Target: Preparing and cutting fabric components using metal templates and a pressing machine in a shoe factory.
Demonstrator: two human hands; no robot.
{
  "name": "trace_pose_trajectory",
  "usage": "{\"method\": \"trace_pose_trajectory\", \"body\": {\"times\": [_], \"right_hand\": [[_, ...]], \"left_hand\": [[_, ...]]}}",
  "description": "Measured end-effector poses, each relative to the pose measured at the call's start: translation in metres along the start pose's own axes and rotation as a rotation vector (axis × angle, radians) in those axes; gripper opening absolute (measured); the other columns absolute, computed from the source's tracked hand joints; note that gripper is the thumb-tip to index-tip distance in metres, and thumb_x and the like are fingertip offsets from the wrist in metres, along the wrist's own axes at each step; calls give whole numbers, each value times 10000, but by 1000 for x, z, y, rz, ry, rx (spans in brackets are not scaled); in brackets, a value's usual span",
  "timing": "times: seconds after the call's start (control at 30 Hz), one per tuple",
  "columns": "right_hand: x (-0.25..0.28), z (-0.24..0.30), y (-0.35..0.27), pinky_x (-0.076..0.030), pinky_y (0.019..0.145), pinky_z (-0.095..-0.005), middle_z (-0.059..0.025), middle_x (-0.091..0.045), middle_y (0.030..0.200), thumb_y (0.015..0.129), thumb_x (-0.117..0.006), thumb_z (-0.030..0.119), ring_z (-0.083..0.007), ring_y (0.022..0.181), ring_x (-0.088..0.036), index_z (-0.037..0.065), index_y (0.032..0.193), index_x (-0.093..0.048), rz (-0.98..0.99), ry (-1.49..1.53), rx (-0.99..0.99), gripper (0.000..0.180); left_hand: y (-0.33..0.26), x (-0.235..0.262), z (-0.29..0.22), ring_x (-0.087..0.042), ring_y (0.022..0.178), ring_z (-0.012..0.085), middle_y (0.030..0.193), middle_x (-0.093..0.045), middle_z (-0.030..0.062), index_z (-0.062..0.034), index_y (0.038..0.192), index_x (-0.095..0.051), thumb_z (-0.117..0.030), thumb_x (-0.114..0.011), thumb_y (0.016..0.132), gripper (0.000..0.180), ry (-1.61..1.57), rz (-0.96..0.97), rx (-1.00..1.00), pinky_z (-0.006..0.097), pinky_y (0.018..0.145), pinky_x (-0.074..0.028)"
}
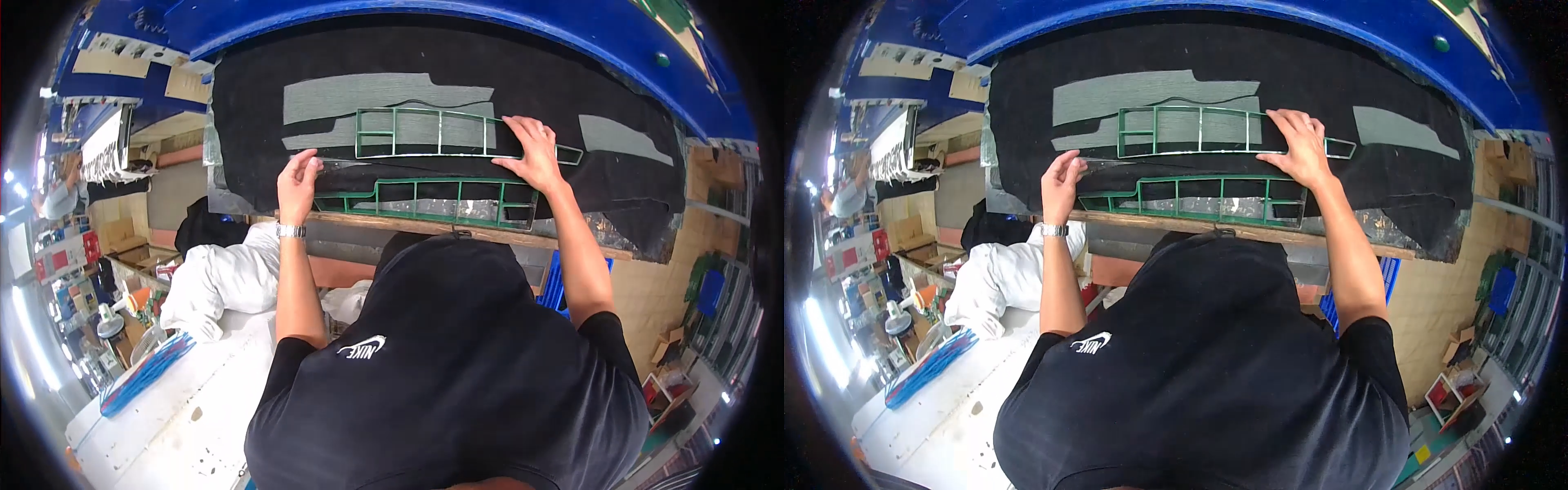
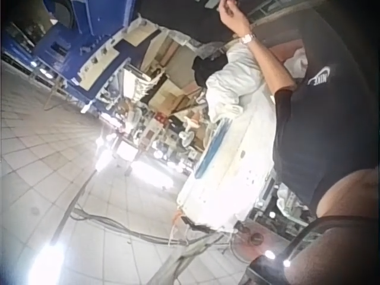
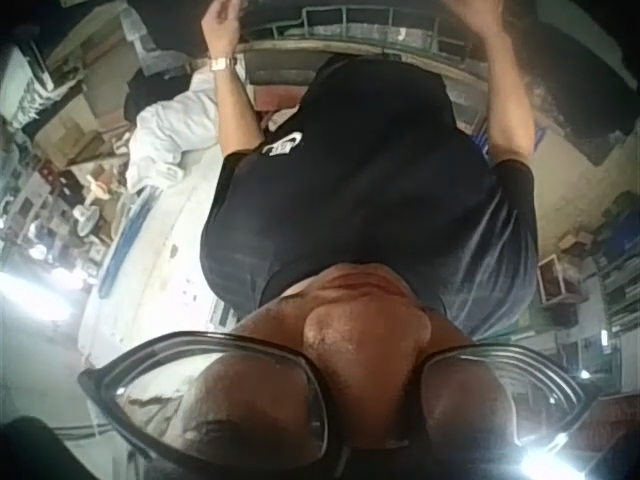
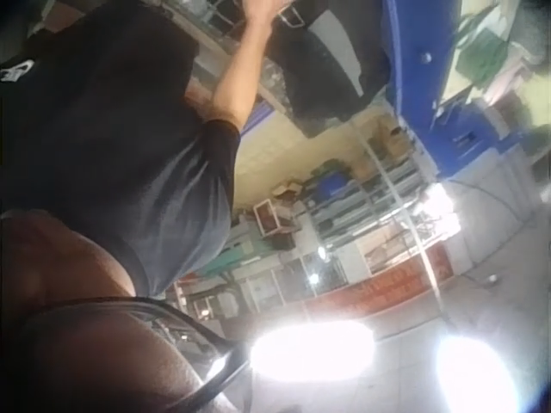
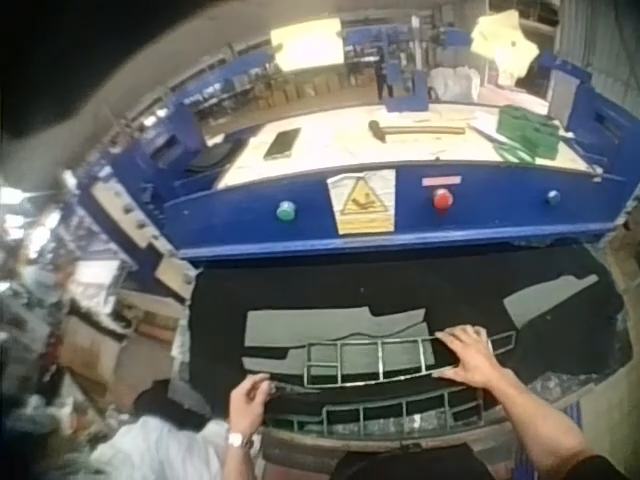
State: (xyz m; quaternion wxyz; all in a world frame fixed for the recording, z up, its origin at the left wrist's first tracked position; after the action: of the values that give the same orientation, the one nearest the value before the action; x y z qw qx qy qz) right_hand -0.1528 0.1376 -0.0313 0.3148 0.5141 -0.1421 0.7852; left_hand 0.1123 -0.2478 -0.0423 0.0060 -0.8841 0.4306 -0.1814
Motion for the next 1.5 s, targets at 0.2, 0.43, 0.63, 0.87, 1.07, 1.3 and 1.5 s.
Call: {"method": "trace_pose_trajectory", "body": {"times": [0.2, 0.43, 0.63, 0.87, 1.07, 1.3, 1.5], "right_hand": [[3, 34, -13, -283, 1083, -475, -88, -559, 1327, 656, -875, 333, -273, 1284, -481, 105, 1375, -543, -14, -13, 30, 824], [-14, 40, -15, -282, 1094, -483, -98, -548, 1355, 673, -852, 418, -283, 1295, -476, 95, 1380, -543, 46, 36, 10, 836], [-11, 43, -18, -285, 1089, -477, -90, -546, 1360, 673, -847, 419, -282, 1295, -476, 101, 1394, -533, 60, 12, 9, 849], [13, 67, -37, -301, 1055, -482, -67, -551, 1340, 627, -873, 388, -285, 1267, -488, 105, 1387, -533, -74, -46, 64, 879], [4, 79, -88, -331, 1018, -489, -91, -568, 1305, 630, -866, 354, -310, 1218, -514, 56, 1341, -553, -53, -9, 66, 832], [-14, 69, -117, -336, 1002, -487, -89, -566, 1306, 638, -867, 328, -302, 1231, -509, 64, 1324, -561, -69, -22, -13, 796], [-1, 70, -114, -323, 1052, -489, -86, -535, 1340, 653, -875, 326, -297, 1281, -477, 104, 1351, -549, 63, 44, -78, 801]], "left_hand": [[-9, 14, 2, -678, 923, 116, 1007, -725, 68, 5, 1200, -650, -95, -602, 999, 229, 13, -47, 10, 247, 821, -531], [-7, 9, 2, -675, 918, 111, 1011, -723, 61, -3, 1212, -647, -95, -597, 1001, 235, -11, -41, 48, 237, 806, -526], [-4, 5, 1, -673, 914, 108, 997, -721, 64, 3, 1198, -650, -93, -599, 1001, 226, -5, -29, 29, 240, 830, -528], [-2, 9, -8, -675, 934, 114, 998, -724, 72, 16, 1193, -649, -99, -596, 1005, 227, 23, -53, -27, 243, 845, -529], [-7, 14, -2, -683, 950, 125, 1018, -723, 65, -18, 1219, -652, -145, -597, 1017, 246, 61, -90, -37, 252, 822, -537], [-8, -6, 1, -673, 921, 115, 989, -721, 62, -10, 1186, -664, -111, -594, 1009, 215, 17, -36, -24, 245, 838, -526], [5, 2, -12, -669, 965, 127, 1028, -721, 62, -11, 1166, -686, -142, -619, 1001, 220, 121, -16, -15, 253, 855, -510]]}}
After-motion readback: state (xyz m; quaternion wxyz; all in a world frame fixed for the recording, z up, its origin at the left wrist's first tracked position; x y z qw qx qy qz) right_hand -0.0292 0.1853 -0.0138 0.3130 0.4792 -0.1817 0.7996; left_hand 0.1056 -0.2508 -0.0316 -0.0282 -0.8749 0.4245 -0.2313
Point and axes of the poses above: each hand's wrist, its own y-axis towards the middle knuckle, its own x-axis out of the back of the hand, z = x × y, the point moved 3 cm from there along y, towards the middle knuckle
